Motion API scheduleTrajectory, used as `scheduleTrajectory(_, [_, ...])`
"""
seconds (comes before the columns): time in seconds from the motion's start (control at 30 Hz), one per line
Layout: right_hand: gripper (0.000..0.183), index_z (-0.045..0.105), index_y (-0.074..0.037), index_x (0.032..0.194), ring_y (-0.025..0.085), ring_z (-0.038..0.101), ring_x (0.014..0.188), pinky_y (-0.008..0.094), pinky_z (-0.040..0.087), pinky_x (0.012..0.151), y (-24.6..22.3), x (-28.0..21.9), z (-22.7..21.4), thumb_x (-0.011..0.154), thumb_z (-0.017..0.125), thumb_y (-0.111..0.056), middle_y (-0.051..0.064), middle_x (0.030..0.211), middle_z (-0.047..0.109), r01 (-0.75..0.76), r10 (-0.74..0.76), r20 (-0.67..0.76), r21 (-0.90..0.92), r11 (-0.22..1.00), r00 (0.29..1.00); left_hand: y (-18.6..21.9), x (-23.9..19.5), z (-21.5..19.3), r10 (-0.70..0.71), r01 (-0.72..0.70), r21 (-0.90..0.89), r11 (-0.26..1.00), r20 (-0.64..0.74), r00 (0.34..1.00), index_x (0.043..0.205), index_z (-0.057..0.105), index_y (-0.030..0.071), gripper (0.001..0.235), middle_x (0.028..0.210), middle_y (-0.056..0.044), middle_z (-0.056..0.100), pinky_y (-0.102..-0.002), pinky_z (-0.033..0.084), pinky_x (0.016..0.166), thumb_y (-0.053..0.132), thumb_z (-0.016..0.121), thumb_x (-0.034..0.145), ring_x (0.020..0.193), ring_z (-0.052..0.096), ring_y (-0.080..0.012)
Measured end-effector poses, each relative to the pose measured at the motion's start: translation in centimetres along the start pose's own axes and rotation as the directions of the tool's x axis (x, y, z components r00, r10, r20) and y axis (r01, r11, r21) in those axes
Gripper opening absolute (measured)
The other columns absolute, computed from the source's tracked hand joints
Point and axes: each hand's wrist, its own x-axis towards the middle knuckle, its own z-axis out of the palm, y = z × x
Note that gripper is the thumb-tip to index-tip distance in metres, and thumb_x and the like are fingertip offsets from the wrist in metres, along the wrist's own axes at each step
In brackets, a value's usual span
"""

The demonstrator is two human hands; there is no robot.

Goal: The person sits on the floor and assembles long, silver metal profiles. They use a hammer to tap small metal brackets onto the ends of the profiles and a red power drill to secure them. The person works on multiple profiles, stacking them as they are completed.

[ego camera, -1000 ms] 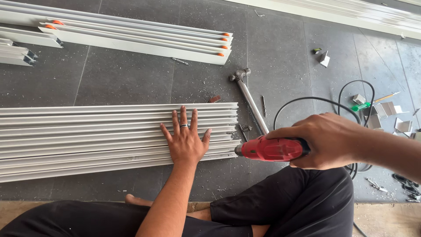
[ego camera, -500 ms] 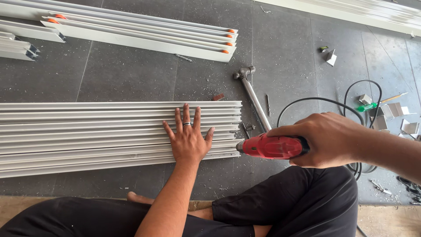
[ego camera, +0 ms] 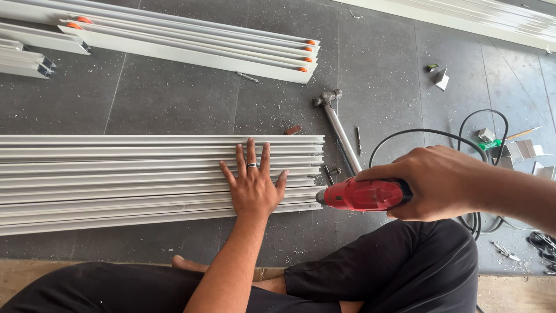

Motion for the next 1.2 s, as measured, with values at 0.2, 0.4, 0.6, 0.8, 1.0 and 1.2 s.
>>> scheduleTrajectory(0.2, [0.080, 0.051, -0.045, 0.147, 0.018, 0.077, 0.078, 0.036, 0.062, 0.075, -0.3, -0.1, 0.2, 0.073, 0.078, -0.039, -0.002, 0.098, 0.078, 0.025, -0.024, 0.015, -0.065, 0.998, 1.000, -0.1, 0.1, 0.1, -0.004, 0.004, -0.003, 1.000, 0.035, 0.999, 0.162, 0.013, 0.031, 0.080, 0.170, -0.007, 0.005, -0.068, 0.003, 0.119, 0.073, 0.024, 0.094, 0.156, 0.006, -0.0321])
scheduleTrajectory(0.4, [0.066, 0.040, -0.042, 0.151, 0.022, 0.071, 0.083, 0.038, 0.060, 0.072, -2.4, -0.9, 0.6, 0.092, 0.068, -0.041, 0.005, 0.095, 0.068, 0.197, -0.145, 0.183, -0.312, 0.929, 0.972, 0.0, 0.1, 0.3, 0.007, -0.007, 0.020, 1.000, 0.006, 1.000, 0.161, 0.012, 0.030, 0.081, 0.169, -0.007, 0.002, -0.069, 0.002, 0.117, 0.073, 0.024, 0.093, 0.154, 0.005, -0.0329])
scheduleTrajectory(0.6, [0.085, 0.029, -0.034, 0.157, 0.029, 0.068, 0.089, 0.043, 0.057, 0.075, -2.8, -0.2, -0.5, 0.085, 0.074, -0.029, 0.011, 0.102, 0.063, 0.343, -0.220, 0.294, -0.478, 0.809, 0.930, 0.1, 0.1, 0.7, 0.011, -0.011, 0.025, 1.000, -0.019, 1.000, 0.161, 0.012, 0.029, 0.082, 0.169, -0.009, 0.004, -0.069, 0.001, 0.118, 0.074, 0.022, 0.094, 0.154, 0.005, -0.0335])
scheduleTrajectory(0.8, [0.087, 0.037, -0.032, 0.154, 0.027, 0.069, 0.089, 0.044, 0.058, 0.077, -3.4, 1.1, -2.0, 0.078, 0.079, -0.026, 0.010, 0.104, 0.065, 0.420, -0.283, 0.329, -0.502, 0.756, 0.901, 0.0, 0.2, 1.0, 0.017, -0.016, 0.016, 1.000, -0.037, 0.999, 0.161, 0.012, 0.029, 0.082, 0.169, -0.008, 0.004, -0.070, 0.001, 0.118, 0.074, 0.021, 0.093, 0.154, 0.005, -0.0331])
scheduleTrajectory(1.0, [0.085, 0.036, -0.039, 0.153, 0.028, 0.069, 0.090, 0.045, 0.058, 0.079, -3.2, 1.9, -3.1, 0.080, 0.078, -0.028, 0.007, 0.102, 0.067, 0.374, -0.219, 0.335, -0.518, 0.769, 0.916, -0.1, 0.3, 1.1, 0.013, -0.013, 0.003, 1.000, 0.004, 1.000, 0.161, 0.010, 0.030, 0.082, 0.169, -0.007, 0.001, -0.070, 0.000, 0.118, 0.074, 0.020, 0.093, 0.154, 0.002, -0.0323])
scheduleTrajectory(1.2, [0.080, 0.032, -0.044, 0.155, 0.023, 0.069, 0.086, 0.039, 0.059, 0.073, -4.1, 0.4, -2.6, 0.087, 0.073, -0.035, 0.007, 0.103, 0.065, 0.252, -0.125, 0.289, -0.463, 0.850, 0.949, 0.0, 0.0, 1.1, 0.012, -0.013, -0.010, 1.000, -0.075, 0.997, 0.161, 0.012, 0.030, 0.082, 0.170, -0.007, 0.003, -0.068, 0.000, 0.119, 0.074, 0.020, 0.093, 0.155, 0.004, -0.0318])
